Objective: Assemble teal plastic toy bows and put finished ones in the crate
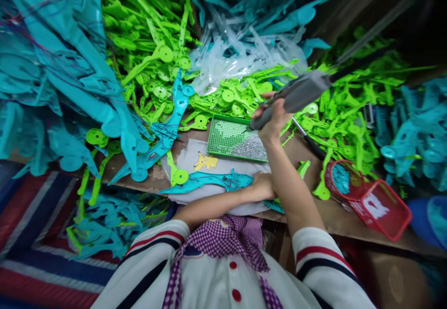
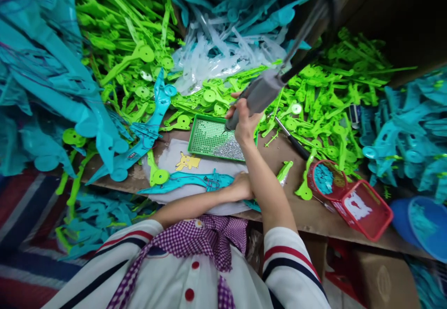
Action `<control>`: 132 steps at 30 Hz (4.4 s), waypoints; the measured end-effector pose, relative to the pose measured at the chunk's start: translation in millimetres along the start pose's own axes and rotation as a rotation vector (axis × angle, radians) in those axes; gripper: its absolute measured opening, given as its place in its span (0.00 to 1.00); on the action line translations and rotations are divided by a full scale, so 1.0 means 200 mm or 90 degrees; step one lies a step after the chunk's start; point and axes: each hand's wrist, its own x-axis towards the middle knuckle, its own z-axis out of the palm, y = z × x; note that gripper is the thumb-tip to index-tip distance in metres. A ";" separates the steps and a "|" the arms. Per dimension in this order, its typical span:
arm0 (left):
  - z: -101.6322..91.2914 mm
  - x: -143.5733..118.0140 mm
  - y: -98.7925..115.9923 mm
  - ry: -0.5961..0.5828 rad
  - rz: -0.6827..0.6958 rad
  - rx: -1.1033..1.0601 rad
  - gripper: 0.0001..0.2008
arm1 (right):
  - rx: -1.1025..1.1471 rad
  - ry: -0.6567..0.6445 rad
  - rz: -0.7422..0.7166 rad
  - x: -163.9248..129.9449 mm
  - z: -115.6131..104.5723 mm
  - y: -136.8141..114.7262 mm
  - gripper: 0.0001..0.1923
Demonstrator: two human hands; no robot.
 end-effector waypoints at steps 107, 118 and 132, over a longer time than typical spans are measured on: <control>0.06 0.05 -0.04 0.023 -0.002 0.076 0.10 | -0.031 -0.053 0.070 0.02 -0.13 0.28 0.24; 0.00 0.03 -0.01 -0.001 0.002 0.028 0.14 | 0.035 0.087 -0.068 0.03 -0.47 -0.17 0.32; -0.02 0.04 0.02 0.001 -0.047 0.024 0.10 | -0.129 0.194 -0.047 -0.41 -1.04 -0.37 0.33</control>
